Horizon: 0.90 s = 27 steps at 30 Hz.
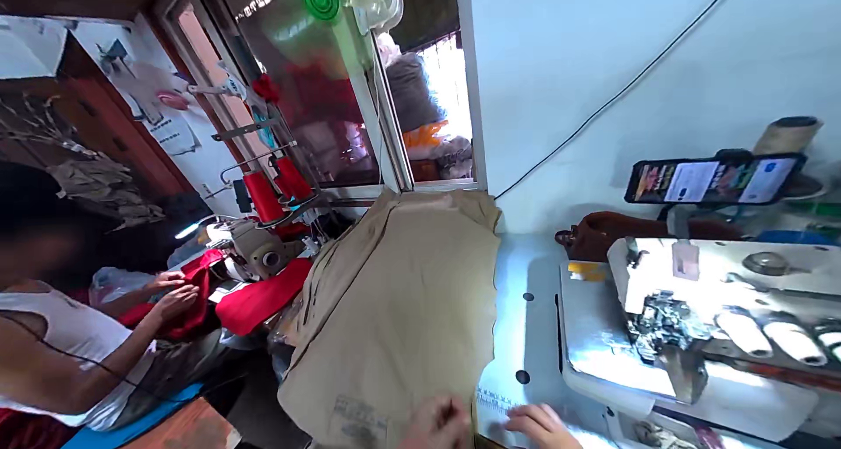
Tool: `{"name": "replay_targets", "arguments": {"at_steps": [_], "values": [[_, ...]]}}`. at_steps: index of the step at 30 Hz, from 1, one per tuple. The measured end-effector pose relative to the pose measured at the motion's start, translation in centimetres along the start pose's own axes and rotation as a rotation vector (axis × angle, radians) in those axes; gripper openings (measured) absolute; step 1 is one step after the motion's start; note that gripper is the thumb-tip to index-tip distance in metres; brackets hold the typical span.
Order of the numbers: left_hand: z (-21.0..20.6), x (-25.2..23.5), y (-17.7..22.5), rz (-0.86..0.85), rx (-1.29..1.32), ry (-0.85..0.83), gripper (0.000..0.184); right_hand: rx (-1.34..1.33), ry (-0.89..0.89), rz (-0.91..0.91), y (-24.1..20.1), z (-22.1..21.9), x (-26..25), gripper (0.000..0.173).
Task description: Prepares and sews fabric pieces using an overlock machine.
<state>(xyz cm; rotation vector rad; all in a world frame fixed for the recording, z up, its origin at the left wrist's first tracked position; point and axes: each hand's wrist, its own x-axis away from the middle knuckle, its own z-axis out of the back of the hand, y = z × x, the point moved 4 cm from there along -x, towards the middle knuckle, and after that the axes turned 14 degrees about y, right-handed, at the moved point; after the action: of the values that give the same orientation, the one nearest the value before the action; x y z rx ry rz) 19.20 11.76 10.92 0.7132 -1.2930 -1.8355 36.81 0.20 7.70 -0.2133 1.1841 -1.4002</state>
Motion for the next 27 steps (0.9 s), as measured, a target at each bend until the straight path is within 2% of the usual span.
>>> {"name": "replay_targets", "arguments": {"at_steps": [3, 5, 7, 9, 10, 11, 13, 16, 20, 22, 24, 27], "values": [[-1.2, -9.6, 3.7, -0.192, -0.267, 0.162, 0.025, -0.010, -0.147, 0.035, 1.9, -5.2, -3.1, 0.038], [-4.1, -15.3, 5.4, -0.241, -0.454, 0.167, 0.028, 0.092, -0.245, 0.021, 2.4, -6.9, -3.6, 0.042], [-7.1, -20.0, 4.8, -0.262, -0.606, 0.172, 0.047, 0.115, -0.243, 0.031, 2.8, -7.1, -3.5, 0.042], [-9.2, -22.4, 3.6, -0.242, -0.786, 0.166, 0.075, 0.049, -0.207, 0.028, 3.1, -6.7, -3.3, 0.038], [-10.0, -22.8, 3.2, -0.233, -0.892, 0.149, 0.079, 0.027, -0.197, 0.027, 3.1, -6.6, -3.3, 0.036], [-10.6, -22.9, 3.0, -0.225, -0.983, 0.135, 0.075, 0.023, -0.199, 0.023, 3.1, -6.5, -3.3, 0.036], [-11.1, -22.7, 2.8, -0.205, -1.081, 0.140, 0.054, 0.034, -0.206, 0.017, 3.0, -6.5, -3.2, 0.034], [-10.8, -22.6, 2.7, -0.178, -1.018, 0.183, 0.035, 0.017, -0.198, 0.025, 3.1, -6.6, -3.2, 0.032], [-9.9, -22.7, 2.8, -0.173, -0.854, 0.212, 0.027, -0.013, -0.177, 0.029, 3.1, -6.5, -3.0, 0.030], [-8.8, -23.0, 3.0, -0.179, -0.656, 0.254, 0.023, -0.019, -0.185, 0.025, 3.1, -6.5, -3.0, 0.031], [-6.3, -22.9, 3.3, -0.230, -0.365, 0.339, 0.020, -0.026, -0.192, 0.025, 3.1, -6.6, -3.0, 0.031], [0.3, -20.7, 4.2, -0.452, -0.009, 0.457, 0.026, -0.053, -0.167, 0.039, 3.1, -6.5, -2.8, 0.033]]}}
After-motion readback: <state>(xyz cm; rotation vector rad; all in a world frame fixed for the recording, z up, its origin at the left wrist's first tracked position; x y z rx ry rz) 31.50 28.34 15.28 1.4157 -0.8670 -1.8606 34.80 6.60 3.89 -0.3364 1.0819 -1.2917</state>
